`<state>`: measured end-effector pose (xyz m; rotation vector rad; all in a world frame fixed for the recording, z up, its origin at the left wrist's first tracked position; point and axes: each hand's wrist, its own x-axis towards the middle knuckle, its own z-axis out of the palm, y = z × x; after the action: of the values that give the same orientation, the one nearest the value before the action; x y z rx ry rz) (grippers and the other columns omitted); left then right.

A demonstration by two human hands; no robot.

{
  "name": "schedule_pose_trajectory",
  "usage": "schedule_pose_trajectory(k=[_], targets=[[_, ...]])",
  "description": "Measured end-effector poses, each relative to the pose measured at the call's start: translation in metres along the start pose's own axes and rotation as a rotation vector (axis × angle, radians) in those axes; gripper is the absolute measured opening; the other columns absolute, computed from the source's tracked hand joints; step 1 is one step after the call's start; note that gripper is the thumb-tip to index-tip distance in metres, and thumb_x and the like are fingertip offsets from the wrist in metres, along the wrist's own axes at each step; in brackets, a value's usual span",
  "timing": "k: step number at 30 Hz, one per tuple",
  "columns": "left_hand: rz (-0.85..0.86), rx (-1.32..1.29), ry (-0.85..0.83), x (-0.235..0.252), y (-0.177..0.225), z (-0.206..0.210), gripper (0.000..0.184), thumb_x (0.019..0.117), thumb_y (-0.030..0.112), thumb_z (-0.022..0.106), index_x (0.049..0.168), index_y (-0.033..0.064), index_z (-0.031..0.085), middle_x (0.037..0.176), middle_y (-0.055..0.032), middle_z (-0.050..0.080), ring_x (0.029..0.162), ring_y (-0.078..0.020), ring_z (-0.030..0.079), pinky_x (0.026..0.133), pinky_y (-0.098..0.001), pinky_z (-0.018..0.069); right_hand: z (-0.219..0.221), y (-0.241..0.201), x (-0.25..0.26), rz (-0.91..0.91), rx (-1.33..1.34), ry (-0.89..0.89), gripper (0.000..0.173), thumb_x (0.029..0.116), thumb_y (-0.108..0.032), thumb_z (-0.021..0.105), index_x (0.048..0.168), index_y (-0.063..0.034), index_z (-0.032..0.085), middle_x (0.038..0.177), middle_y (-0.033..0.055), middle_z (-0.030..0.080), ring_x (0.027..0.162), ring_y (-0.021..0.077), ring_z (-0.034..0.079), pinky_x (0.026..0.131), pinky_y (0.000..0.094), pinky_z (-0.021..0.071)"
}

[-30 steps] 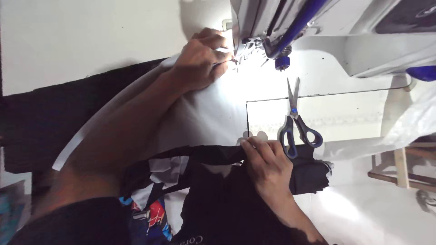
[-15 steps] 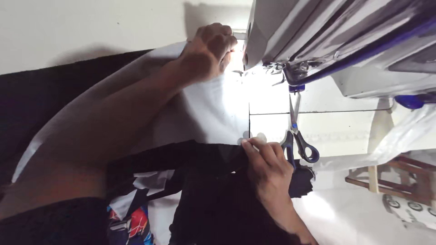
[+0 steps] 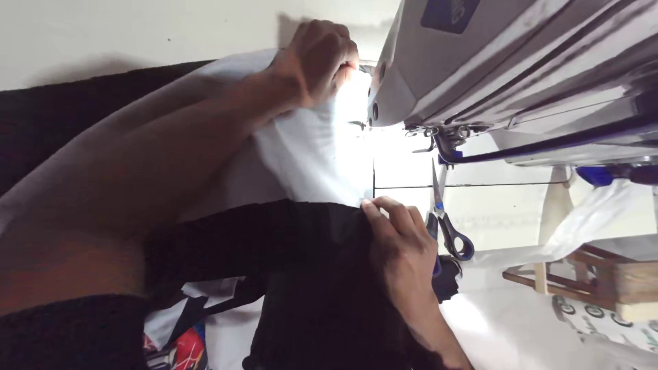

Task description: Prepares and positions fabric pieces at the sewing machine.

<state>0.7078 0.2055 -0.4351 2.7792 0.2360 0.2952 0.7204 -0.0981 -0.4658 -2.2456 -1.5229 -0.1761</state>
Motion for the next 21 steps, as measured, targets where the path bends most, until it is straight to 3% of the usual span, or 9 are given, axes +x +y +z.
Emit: schedule_pose_trajectory(k=[4,18,20,21], targets=[[0.027,-0.001,0.032,0.009,-0.015,0.005,0.023,0.0999,0.014,0.054,0.1,-0.0014,0.071,0.103,-0.0228,0.068,0.102,-0.0413,0.066,0.088,-0.058,0.0478,0.002,0.001,0.008,0.005,-0.026,-0.015,0.032,0.0954,-0.004,0.054,0.11,-0.0157,0.08,0.109,0.0069,0.074,0.081,0.0222,0.064,0.06,0.0315,0.0471],[0.031,-0.018,-0.002,0.032,-0.043,-0.005,0.027,0.1041,0.017,0.052,0.106,-0.0028,0.07,0.105,-0.0233,0.067,0.104,-0.0389,0.065,0.093,-0.0538,0.0473,0.009,0.003,0.036,0.072,-0.043,-0.027,0.032,0.0964,-0.006,0.056,0.111,-0.0194,0.081,0.099,0.0085,0.069,0.075,0.0187,0.063,0.056,0.0301,0.0485],[0.151,0.001,0.094,0.042,-0.072,0.013,0.03,0.1046,0.023,0.051,0.105,-0.0003,0.07,0.101,-0.0217,0.068,0.1,-0.0383,0.066,0.089,-0.0545,0.0491,0.01,0.003,0.04,0.086,-0.056,-0.037,0.032,0.0969,-0.007,0.056,0.113,-0.0206,0.08,0.099,0.0083,0.067,0.073,0.0181,0.061,0.055,0.0304,0.0471],[0.236,0.02,0.204,0.053,-0.097,0.033,0.033,0.1039,0.031,0.05,0.102,0.0057,0.071,0.097,-0.0157,0.067,0.095,-0.0327,0.067,0.084,-0.0509,0.0514,0.011,0.003,0.041,0.097,-0.068,-0.04,0.032,0.0969,-0.007,0.057,0.113,-0.0215,0.08,0.099,0.0079,0.067,0.072,0.0173,0.06,0.053,0.0297,0.0464]])
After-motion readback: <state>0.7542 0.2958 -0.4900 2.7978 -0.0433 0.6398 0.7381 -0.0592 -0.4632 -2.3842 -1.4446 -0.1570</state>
